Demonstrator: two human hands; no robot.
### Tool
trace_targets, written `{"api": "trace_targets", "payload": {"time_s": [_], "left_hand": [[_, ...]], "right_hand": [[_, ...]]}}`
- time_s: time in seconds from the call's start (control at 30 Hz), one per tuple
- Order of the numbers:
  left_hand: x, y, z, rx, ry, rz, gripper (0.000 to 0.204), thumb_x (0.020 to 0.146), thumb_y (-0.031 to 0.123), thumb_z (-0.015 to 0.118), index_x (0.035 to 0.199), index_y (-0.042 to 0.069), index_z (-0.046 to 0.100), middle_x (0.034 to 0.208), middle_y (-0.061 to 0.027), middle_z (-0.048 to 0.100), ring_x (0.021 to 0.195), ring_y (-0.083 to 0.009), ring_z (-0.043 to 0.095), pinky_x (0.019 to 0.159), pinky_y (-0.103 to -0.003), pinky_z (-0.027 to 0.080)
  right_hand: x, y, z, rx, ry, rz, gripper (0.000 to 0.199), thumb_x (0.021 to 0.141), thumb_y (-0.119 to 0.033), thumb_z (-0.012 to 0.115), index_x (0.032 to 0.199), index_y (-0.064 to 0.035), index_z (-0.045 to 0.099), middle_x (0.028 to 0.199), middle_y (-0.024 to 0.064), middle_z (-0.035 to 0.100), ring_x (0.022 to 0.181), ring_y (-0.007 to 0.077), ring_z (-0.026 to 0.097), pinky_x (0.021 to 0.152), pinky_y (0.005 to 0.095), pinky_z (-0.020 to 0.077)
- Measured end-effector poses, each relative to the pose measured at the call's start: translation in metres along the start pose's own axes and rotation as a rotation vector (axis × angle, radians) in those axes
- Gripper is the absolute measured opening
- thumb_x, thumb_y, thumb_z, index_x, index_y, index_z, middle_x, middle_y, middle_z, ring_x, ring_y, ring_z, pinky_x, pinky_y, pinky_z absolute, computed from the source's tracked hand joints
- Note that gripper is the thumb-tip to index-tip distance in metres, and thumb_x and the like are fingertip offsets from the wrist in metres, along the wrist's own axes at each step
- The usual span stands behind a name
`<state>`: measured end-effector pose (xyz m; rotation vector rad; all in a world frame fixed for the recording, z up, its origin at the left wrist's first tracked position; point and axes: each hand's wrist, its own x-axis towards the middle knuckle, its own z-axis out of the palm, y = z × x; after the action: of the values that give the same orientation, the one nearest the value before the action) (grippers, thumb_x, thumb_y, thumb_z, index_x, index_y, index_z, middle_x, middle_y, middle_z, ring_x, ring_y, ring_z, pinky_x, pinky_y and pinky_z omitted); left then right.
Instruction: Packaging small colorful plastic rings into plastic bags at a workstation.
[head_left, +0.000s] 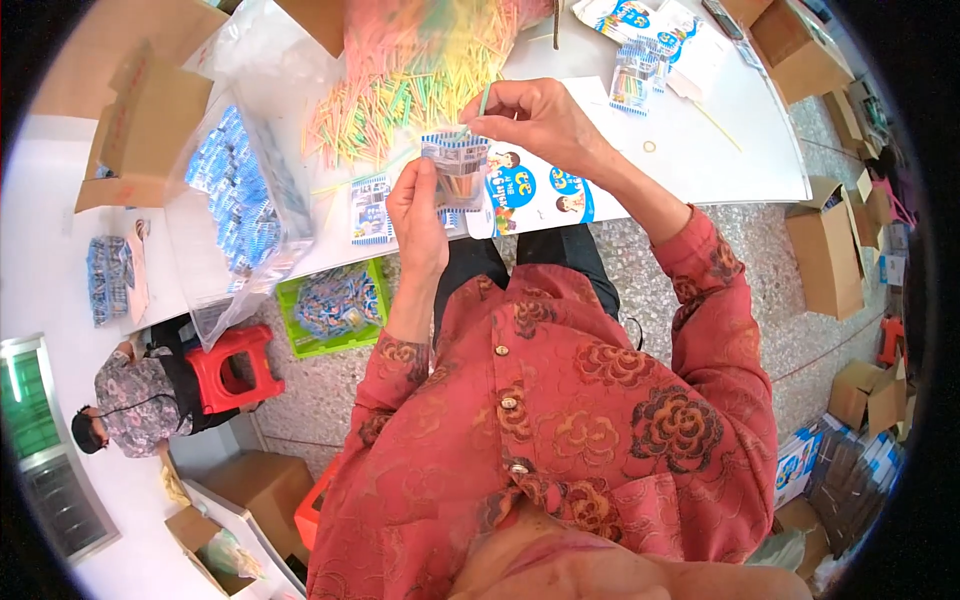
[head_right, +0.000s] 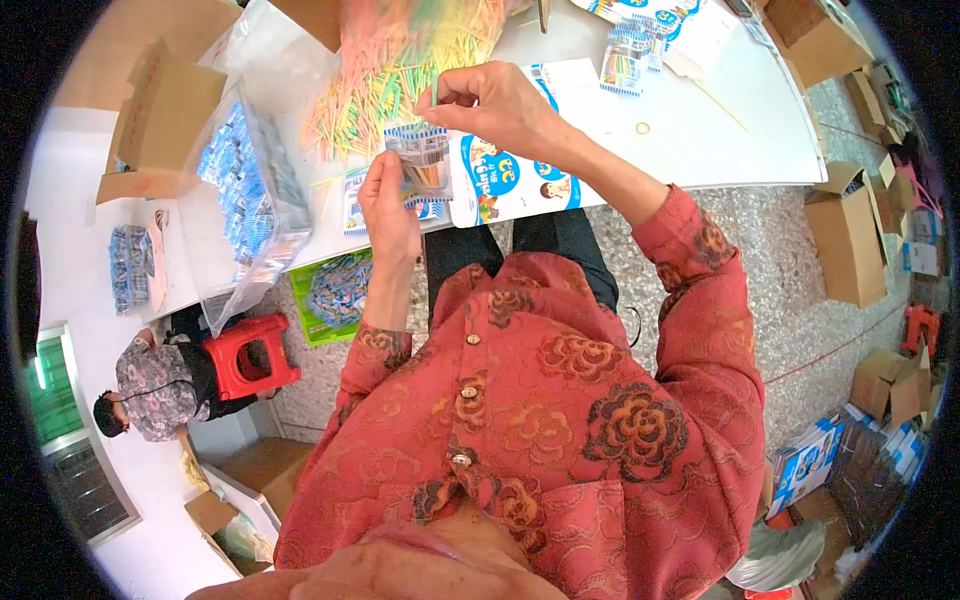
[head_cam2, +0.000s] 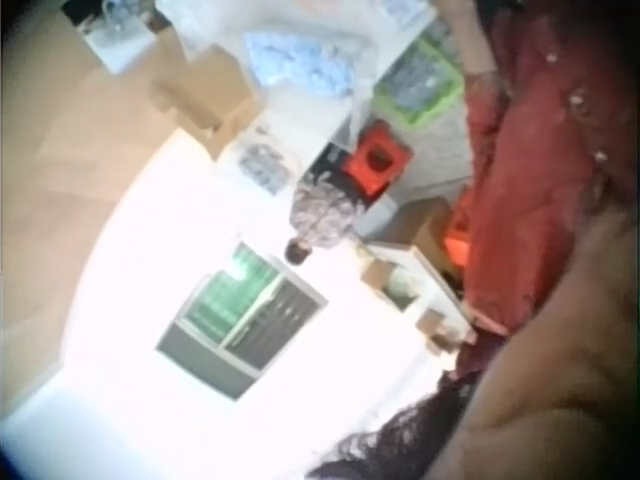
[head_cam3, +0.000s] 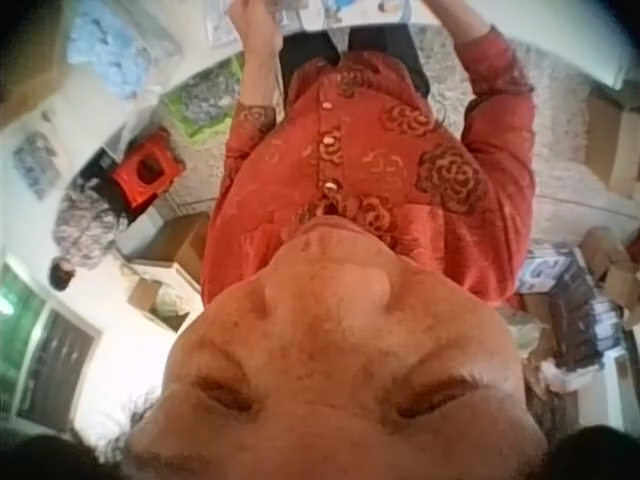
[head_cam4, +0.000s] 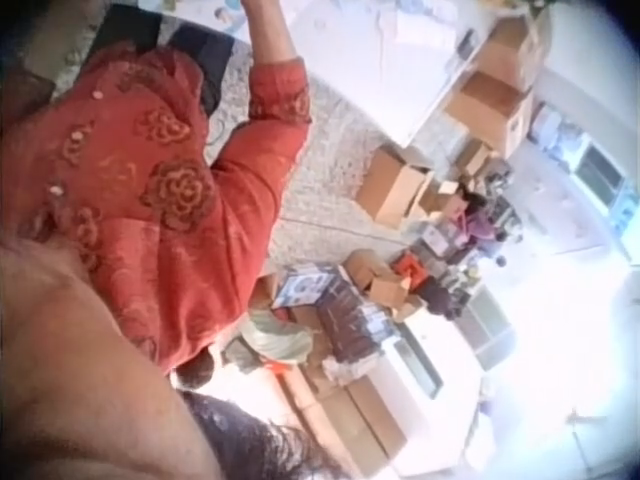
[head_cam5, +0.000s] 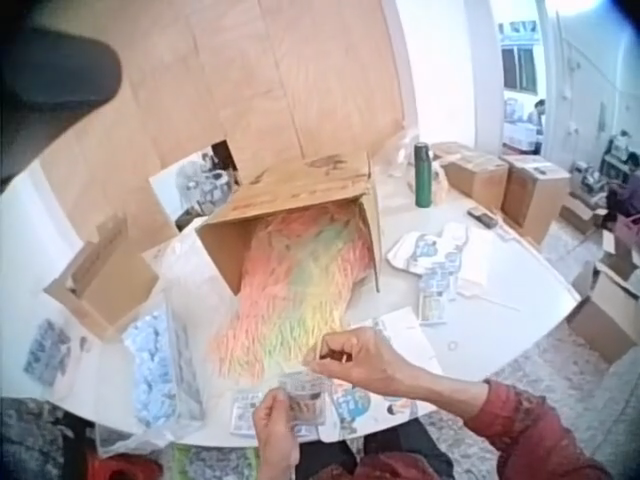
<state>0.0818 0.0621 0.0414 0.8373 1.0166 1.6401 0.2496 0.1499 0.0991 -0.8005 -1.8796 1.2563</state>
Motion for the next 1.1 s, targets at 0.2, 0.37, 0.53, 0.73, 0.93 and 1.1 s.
{"api": "trace_targets", "payload": {"time_s": [0.2, 0.37, 0.53, 0.73, 0.93, 1.1], "left_hand": [[-0.003, 0.003, 0.004, 0.009, 0.009, -0.011, 0.023, 0.094, 0.019, 0.051, 0.095, -0.001, 0.062, 0.087, 0.0005, 0.062, 0.077, -0.0043, 0.052, 0.071, -0.020, 0.041], [-0.006, 0.002, 0.014, 0.091, -0.056, -0.014, 0.023, 0.094, 0.018, 0.051, 0.095, -0.002, 0.063, 0.084, 0.0013, 0.062, 0.075, -0.0035, 0.051, 0.070, -0.019, 0.040], [-0.007, 0.002, 0.014, 0.148, -0.045, 0.020, 0.023, 0.093, 0.018, 0.052, 0.094, -0.003, 0.063, 0.082, 0.0020, 0.060, 0.074, -0.0029, 0.049, 0.068, -0.019, 0.039], [-0.008, 0.005, 0.011, 0.162, -0.043, 0.071, 0.021, 0.093, 0.019, 0.053, 0.093, 0.000, 0.063, 0.085, 0.0017, 0.062, 0.076, -0.0037, 0.051, 0.069, -0.020, 0.041], [-0.016, 0.013, 0.023, 0.396, -0.027, 0.179, 0.024, 0.093, 0.017, 0.052, 0.097, -0.004, 0.062, 0.081, 0.0012, 0.060, 0.072, -0.0034, 0.048, 0.064, -0.020, 0.040], [-0.019, 0.009, 0.030, 0.297, -0.090, 0.111, 0.024, 0.094, 0.018, 0.051, 0.098, -0.004, 0.062, 0.083, 0.0011, 0.060, 0.074, -0.0035, 0.049, 0.067, -0.020, 0.040]], "right_hand": [[-0.003, -0.008, -0.001, 0.040, 0.065, -0.091, 0.013, 0.083, -0.014, 0.065, 0.091, -0.0032, 0.066, 0.067, -0.0034, 0.059, 0.058, -0.0005, 0.047, 0.051, 0.0170, 0.0378], [-0.006, -0.006, -0.002, -0.021, 0.068, -0.124, 0.010, 0.082, -0.011, 0.064, 0.089, -0.0037, 0.066, 0.066, -0.0032, 0.059, 0.056, 0.0002, 0.047, 0.049, 0.0180, 0.0378], [-0.011, -0.019, -0.015, -0.264, 0.108, -0.215, 0.010, 0.080, -0.010, 0.065, 0.087, -0.0026, 0.065, 0.063, -0.0007, 0.059, 0.056, 0.0017, 0.047, 0.049, 0.0199, 0.0378], [-0.014, -0.016, -0.030, -0.204, -0.006, -0.120, 0.010, 0.079, -0.009, 0.064, 0.086, -0.0019, 0.066, 0.063, -0.0006, 0.059, 0.057, 0.0020, 0.048, 0.050, 0.0206, 0.0384], [-0.022, -0.022, -0.031, -0.109, -0.090, -0.071, 0.011, 0.078, -0.009, 0.063, 0.086, -0.0016, 0.066, 0.063, -0.0003, 0.059, 0.057, 0.0024, 0.047, 0.050, 0.0208, 0.0386], [-0.028, -0.015, -0.020, -0.210, -0.104, -0.120, 0.012, 0.081, -0.012, 0.063, 0.086, -0.0012, 0.066, 0.063, 0.0002, 0.058, 0.058, 0.0017, 0.046, 0.050, 0.0207, 0.0374]]}}
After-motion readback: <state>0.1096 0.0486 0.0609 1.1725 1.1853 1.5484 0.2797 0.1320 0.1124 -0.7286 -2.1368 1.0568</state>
